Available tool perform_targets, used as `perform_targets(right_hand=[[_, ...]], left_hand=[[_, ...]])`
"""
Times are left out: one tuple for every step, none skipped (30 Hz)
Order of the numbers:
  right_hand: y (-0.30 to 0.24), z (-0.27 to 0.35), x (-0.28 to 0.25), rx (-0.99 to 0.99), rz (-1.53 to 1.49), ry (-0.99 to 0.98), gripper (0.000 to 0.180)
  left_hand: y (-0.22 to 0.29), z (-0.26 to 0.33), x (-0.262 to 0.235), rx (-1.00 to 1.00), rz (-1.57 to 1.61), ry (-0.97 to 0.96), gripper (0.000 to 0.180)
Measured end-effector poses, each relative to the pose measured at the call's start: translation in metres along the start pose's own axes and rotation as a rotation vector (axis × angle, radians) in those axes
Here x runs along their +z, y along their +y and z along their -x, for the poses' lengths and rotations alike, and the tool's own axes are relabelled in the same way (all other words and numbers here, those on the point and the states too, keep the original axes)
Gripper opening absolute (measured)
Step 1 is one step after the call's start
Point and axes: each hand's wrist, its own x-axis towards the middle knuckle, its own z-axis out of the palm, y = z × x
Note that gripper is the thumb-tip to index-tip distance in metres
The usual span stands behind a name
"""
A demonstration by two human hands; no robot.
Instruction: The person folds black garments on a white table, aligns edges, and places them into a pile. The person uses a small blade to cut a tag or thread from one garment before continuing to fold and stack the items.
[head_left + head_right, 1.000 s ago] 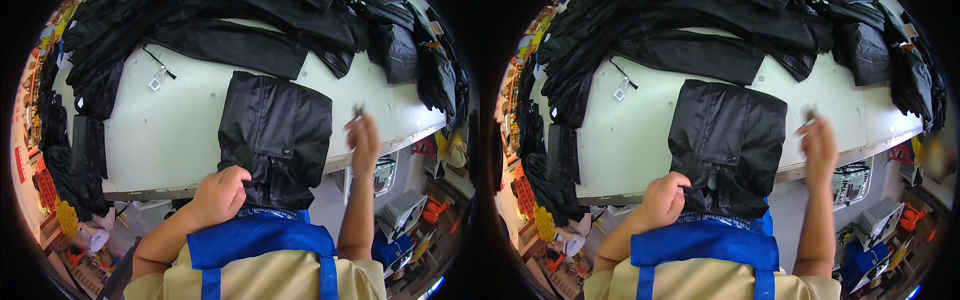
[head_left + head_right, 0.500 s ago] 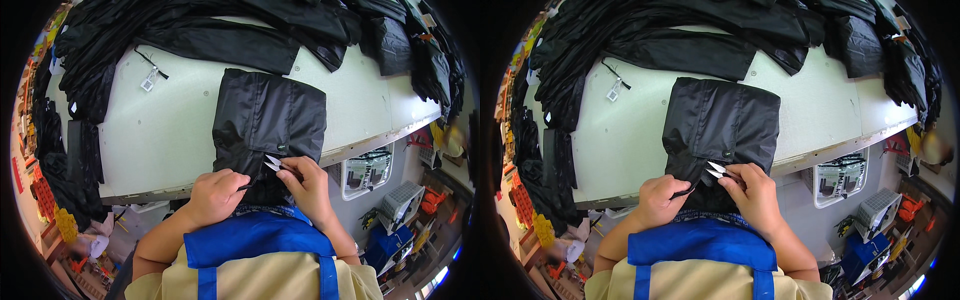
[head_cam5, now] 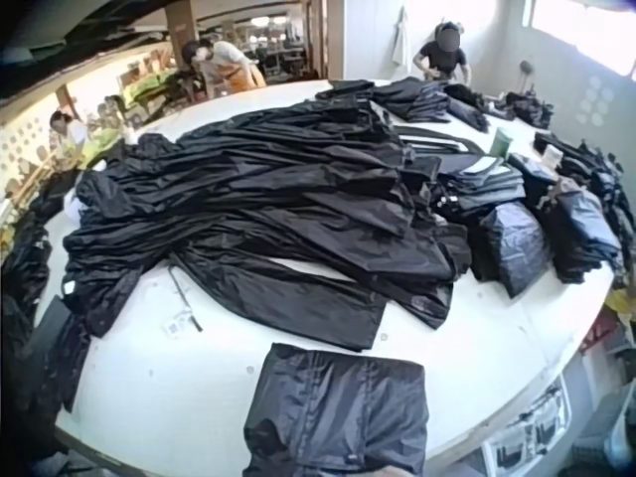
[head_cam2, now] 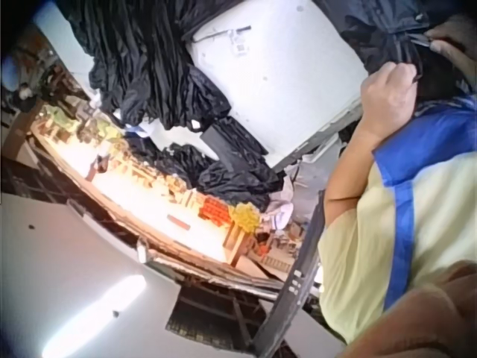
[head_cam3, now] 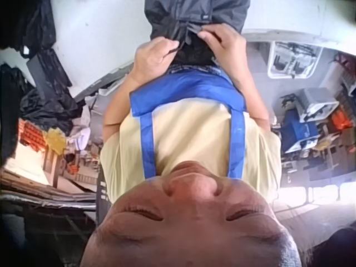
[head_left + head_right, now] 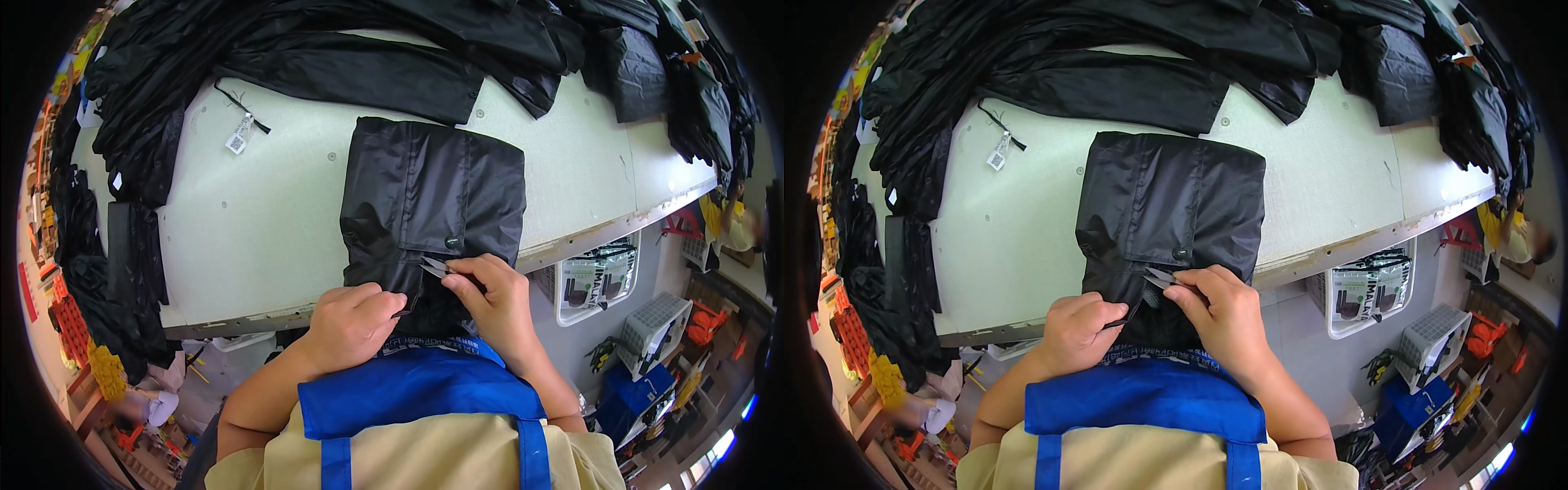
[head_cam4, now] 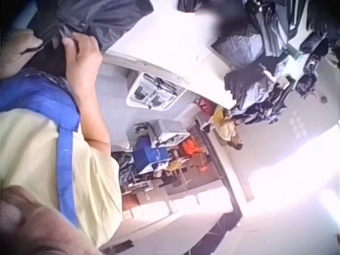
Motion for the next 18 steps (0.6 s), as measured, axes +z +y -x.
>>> perform_targets(right_hand=[[0.0001,-0.0005,0.0008,-0.002,-0.005,0.006,0.017],[0.0003,-0.001,0.0014,-0.007,-0.009,0.01,0.017],[0.0006,-0.0011,0.0018,-0.025,0.004,0.018,0.016],[0.0011,-0.001,0.0023,-0.042,0.016,0.026,0.016],[0.0016,-0.001,0.0028,-0.06,0.029,0.033,0.016],[0.0026,0.0001,0.0033,-0.064,0.036,0.05,0.016],[0.0038,0.0021,0.0036,-0.068,0.042,0.067,0.016],[0.0047,0.0038,0.0035,-0.072,0.05,0.082,0.017],[0.0049,0.0048,0.0028,-0.072,0.045,0.082,0.017],[0.0049,0.0056,0.0018,-0.072,0.04,0.081,0.017],[0.0042,0.0057,0.0009,-0.072,0.035,0.083,0.017],[0.003,0.0052,0.0004,-0.061,0.03,0.073,0.017],[0.0017,0.0044,-0.0001,-0.05,0.024,0.063,0.017],[0.001,0.0035,-0.0003,-0.04,0.017,0.054,0.017],[0.0013,0.0029,-0.0003,-0.036,0.019,0.049,0.017],[0.002,0.0023,-0.0004,-0.032,0.022,0.043,0.017],[0.0024,0.0015,-0.0006,-0.029,0.024,0.036,0.017],[0.0025,0.0018,-0.0016,-0.02,0.027,0.041,0.017]], left_hand=[[-0.0002,0.0002,0.0,0.007,-0.005,-0.002,0.033],[-0.0002,0.0002,-0.0001,0.008,-0.009,-0.004,0.034],[-0.0001,0.0002,-0.0003,0.009,-0.012,-0.007,0.034],[-0.0001,0.0001,-0.0004,0.011,-0.016,-0.009,0.034],[0.0001,-0.0001,-0.0007,0.014,-0.015,-0.009,0.034],[0.0003,-0.0005,-0.0011,0.018,-0.014,-0.009,0.034],[0.0003,-0.0009,-0.0014,0.021,-0.013,-0.009,0.034],[-0.0001,-0.0007,-0.0009,0.021,-0.015,-0.004,0.034],[-0.0008,-0.0006,-0.0003,0.021,-0.018,0.002,0.034],[-0.0013,-0.0001,0.0003,0.021,-0.02,0.008,0.034],[-0.0016,0.0002,0.0002,0.022,-0.021,0.006,0.034],[-0.0018,0.0009,0.0001,0.022,-0.023,0.004,0.034],[-0.0018,0.0013,0.0001,0.023,-0.024,0.002,0.034],[-0.0018,0.0012,-0.0001,0.022,-0.025,0.001,0.034],[-0.0018,0.0009,-0.0004,0.021,-0.026,-0.001,0.034],[-0.0017,0.0008,-0.0005,0.021,-0.028,-0.003,0.034],[-0.0016,0.0011,-0.0008,0.018,-0.025,-0.004,0.034],[-0.0015,0.0016,-0.0011,0.016,-0.023,-0.005,0.034]])
